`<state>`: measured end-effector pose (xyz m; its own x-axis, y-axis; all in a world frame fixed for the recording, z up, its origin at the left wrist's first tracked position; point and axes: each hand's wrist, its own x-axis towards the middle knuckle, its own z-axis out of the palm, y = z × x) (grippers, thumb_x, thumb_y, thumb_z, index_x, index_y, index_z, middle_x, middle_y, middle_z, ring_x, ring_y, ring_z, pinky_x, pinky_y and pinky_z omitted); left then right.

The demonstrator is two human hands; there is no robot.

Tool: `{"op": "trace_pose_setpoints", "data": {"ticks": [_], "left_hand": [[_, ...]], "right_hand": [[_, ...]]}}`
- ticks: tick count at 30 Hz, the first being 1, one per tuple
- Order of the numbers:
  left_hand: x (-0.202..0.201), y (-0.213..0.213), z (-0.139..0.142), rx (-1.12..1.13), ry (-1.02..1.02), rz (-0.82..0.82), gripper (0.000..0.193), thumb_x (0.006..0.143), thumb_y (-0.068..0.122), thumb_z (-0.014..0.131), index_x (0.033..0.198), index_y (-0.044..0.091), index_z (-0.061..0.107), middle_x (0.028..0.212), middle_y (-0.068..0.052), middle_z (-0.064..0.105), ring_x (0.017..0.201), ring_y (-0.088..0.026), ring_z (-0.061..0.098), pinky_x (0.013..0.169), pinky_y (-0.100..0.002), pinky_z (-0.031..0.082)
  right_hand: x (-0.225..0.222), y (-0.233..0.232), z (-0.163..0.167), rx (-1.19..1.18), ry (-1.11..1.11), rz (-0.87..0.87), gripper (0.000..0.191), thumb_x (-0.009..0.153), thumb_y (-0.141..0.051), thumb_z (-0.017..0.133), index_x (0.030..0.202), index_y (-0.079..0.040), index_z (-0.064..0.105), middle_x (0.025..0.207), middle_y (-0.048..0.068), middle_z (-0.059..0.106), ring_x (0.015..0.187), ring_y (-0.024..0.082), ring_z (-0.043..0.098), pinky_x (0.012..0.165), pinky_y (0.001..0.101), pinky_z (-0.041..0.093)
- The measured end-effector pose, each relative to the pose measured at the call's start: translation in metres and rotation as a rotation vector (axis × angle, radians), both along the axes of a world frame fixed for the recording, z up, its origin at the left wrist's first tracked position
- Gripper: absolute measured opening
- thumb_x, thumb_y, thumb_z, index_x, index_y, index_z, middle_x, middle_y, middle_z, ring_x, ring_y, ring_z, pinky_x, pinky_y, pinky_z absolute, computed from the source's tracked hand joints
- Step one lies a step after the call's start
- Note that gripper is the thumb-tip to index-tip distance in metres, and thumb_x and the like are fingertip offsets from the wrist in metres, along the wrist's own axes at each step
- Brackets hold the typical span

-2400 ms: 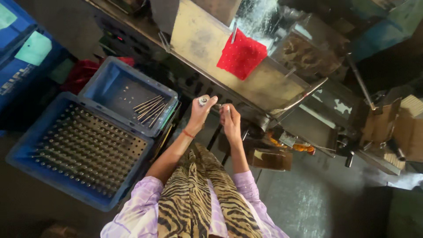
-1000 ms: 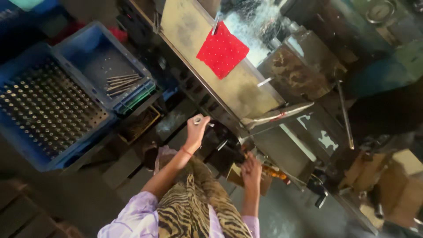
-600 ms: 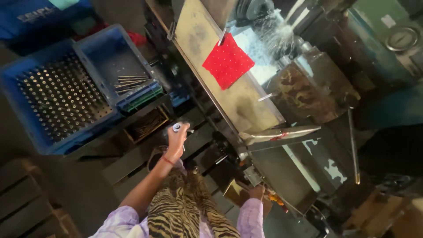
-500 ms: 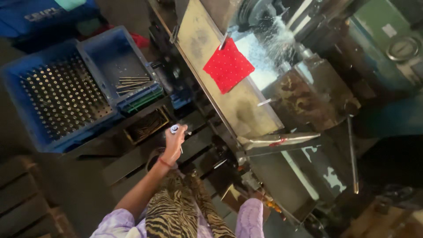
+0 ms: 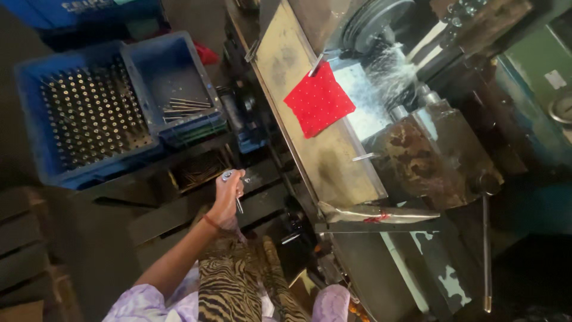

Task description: The person repeatedly picks up metal rods from a blue bin, presses each rod against a rotating grinding wheel, and returns the rod to the bin. The person handles the rods one at a time in a repetitive cycle.

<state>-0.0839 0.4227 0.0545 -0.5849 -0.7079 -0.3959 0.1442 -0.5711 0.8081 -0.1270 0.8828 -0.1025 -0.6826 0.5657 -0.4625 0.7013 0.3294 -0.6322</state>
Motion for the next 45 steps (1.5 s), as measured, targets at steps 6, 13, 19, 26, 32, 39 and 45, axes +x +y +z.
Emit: {"op": "trace_pose_setpoints", "data": {"ticks": [6,13,19,26,32,39,45], "left_hand": [[-0.005,0.005,-0.004,-0.032,0.08,-0.036,0.017,0.098,0.017,0.062,0.088,0.003,0.063,0.059,0.006,0.042,0.048,-0.004,0.036,0.044,-0.025,0.028],[-0.012,0.005,0.004,-0.017,0.013,-0.054,0.017,0.097,0.016,0.063,0.086,0.003,0.066,0.057,0.006,0.041,0.046,-0.003,0.034,0.043,-0.024,0.025],[-0.015,0.013,-0.007,0.025,0.0,-0.096,0.015,0.093,0.015,0.067,0.081,0.006,0.062,0.059,0.008,0.042,0.046,-0.003,0.034,0.042,-0.023,0.023],[-0.02,0.01,-0.007,0.005,-0.013,-0.113,0.016,0.093,0.016,0.067,0.08,0.007,0.062,0.058,0.008,0.043,0.046,-0.003,0.035,0.042,-0.023,0.024],[-0.026,0.01,-0.012,0.003,0.003,-0.155,0.02,0.092,0.015,0.071,0.077,0.01,0.058,0.058,0.008,0.042,0.046,-0.003,0.034,0.042,-0.024,0.024],[-0.042,0.005,0.019,-0.09,0.007,-0.259,0.027,0.091,0.015,0.071,0.068,0.012,0.057,0.057,0.008,0.042,0.046,-0.004,0.034,0.043,-0.026,0.023],[-0.049,-0.036,0.047,-0.338,0.135,-0.355,0.034,0.091,0.013,0.072,0.062,0.011,0.054,0.063,0.01,0.045,0.059,-0.001,0.039,0.05,-0.026,0.029]], "right_hand": [[0.011,0.025,-0.018,0.003,-0.005,0.002,0.021,0.094,-0.025,0.068,0.104,-0.007,0.071,0.076,0.007,0.062,0.064,0.022,0.057,0.058,0.0368,0.045],[0.022,0.029,-0.021,0.022,-0.006,-0.007,0.022,0.096,-0.027,0.067,0.103,-0.006,0.07,0.077,0.009,0.063,0.065,0.023,0.057,0.058,0.0374,0.045],[0.04,0.022,-0.025,0.046,-0.01,-0.013,0.024,0.097,-0.028,0.066,0.102,-0.005,0.07,0.077,0.01,0.063,0.065,0.023,0.057,0.059,0.038,0.045],[0.027,0.007,-0.01,0.073,-0.011,-0.015,0.026,0.098,-0.03,0.064,0.101,-0.004,0.069,0.078,0.011,0.064,0.066,0.024,0.058,0.06,0.0386,0.046],[0.021,-0.005,-0.002,0.114,-0.009,-0.026,0.028,0.1,-0.031,0.063,0.1,-0.004,0.069,0.079,0.012,0.064,0.066,0.025,0.058,0.061,0.0391,0.046],[0.052,-0.043,0.036,0.325,0.032,0.055,0.031,0.101,-0.032,0.062,0.099,-0.002,0.068,0.079,0.013,0.065,0.067,0.025,0.058,0.062,0.0398,0.046],[0.069,-0.124,0.11,0.507,0.258,0.449,0.033,0.102,-0.034,0.06,0.099,-0.002,0.068,0.08,0.014,0.065,0.068,0.026,0.059,0.062,0.0403,0.047]]}}
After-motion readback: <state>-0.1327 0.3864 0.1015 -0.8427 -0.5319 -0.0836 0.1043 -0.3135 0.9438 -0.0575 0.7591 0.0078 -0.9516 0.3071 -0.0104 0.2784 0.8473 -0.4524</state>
